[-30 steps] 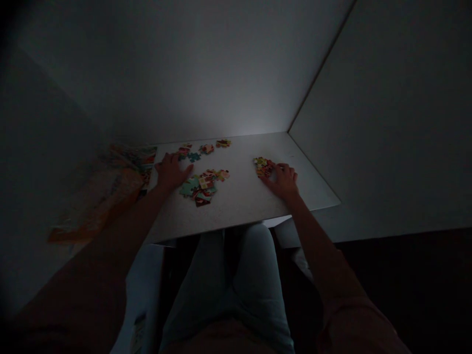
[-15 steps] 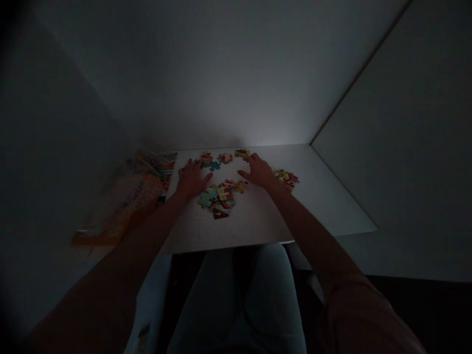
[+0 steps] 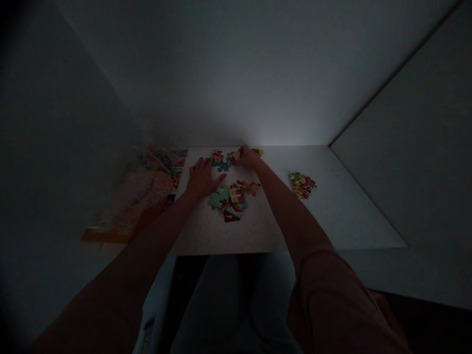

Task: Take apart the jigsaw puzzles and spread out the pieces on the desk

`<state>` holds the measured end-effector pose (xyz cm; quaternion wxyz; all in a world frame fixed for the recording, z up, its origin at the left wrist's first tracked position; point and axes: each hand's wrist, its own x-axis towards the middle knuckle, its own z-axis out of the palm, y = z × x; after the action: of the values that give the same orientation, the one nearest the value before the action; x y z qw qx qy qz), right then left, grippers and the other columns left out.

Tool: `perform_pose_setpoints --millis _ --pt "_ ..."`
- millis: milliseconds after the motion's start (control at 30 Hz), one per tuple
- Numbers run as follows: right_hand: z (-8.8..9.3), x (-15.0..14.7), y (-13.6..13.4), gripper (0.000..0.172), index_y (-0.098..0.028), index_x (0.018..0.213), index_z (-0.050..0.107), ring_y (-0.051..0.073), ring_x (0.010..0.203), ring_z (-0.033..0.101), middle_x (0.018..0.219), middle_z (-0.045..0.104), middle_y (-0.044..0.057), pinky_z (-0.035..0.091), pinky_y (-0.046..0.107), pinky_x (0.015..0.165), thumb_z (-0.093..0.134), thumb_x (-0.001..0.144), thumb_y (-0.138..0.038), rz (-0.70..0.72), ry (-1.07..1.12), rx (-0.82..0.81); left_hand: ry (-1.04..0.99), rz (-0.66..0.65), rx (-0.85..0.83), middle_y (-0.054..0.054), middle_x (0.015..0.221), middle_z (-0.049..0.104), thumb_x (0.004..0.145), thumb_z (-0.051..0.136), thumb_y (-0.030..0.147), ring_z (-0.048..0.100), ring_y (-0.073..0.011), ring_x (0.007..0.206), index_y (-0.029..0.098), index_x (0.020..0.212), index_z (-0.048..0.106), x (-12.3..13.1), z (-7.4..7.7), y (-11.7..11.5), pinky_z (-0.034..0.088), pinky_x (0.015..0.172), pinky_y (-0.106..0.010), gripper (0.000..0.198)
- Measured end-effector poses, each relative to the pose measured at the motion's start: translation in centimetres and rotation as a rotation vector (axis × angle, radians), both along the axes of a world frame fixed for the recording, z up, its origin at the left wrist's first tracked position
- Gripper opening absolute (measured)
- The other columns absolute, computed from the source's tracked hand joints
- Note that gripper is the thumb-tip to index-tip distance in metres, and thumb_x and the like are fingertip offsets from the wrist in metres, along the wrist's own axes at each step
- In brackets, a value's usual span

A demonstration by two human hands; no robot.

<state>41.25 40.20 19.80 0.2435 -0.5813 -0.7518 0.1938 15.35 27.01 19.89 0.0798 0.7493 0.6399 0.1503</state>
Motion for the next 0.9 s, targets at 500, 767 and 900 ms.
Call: perform_pose_setpoints --millis 500,767,900 --pt "-0.2 3.9 -8.7 0.090 -0.036 0.110 0.052 0.023 0.081 0.076 0.091 0.082 -0.004 0.060 0.041 0.080 0.103 0.069 -0.099 0.050 0.849 -0.007 -0.099 0.072 0.076 -0.027 0.200 0.045 0.123 0.062 0.074 0.033 -0.0487 0.191 0.020 0.190 0.053 -0.1 0.0 0.2 0.031 0.153 -0.069 0.086" --pt "1.0 2.3 -10.4 0.086 -0.036 0.111 0.055 0.021 0.073 0.071 0.086 0.079 -0.004 0.056 0.037 0.065 0.096 0.079 -0.105 0.101 0.860 -0.036 -0.290 -0.083 0.214 -0.018 0.143 0.084 0.120 0.073 0.058 0.071 -0.0439 0.147 0.026 0.146 0.084 -1.4 -0.2 0.1 0.046 0.137 -0.064 0.043" --pt "0.7 0.9 -11.6 0.082 -0.035 0.108 0.055 0.020 0.072 0.070 0.087 0.076 -0.003 0.056 0.036 0.061 0.098 0.082 -0.101 0.193 0.881 -0.110 -0.567 -0.250 0.234 -0.009 0.112 0.089 0.115 0.079 0.065 0.082 -0.0326 0.112 0.028 0.123 0.090 -0.4 -0.9 0.5 0.060 0.121 -0.055 0.039"
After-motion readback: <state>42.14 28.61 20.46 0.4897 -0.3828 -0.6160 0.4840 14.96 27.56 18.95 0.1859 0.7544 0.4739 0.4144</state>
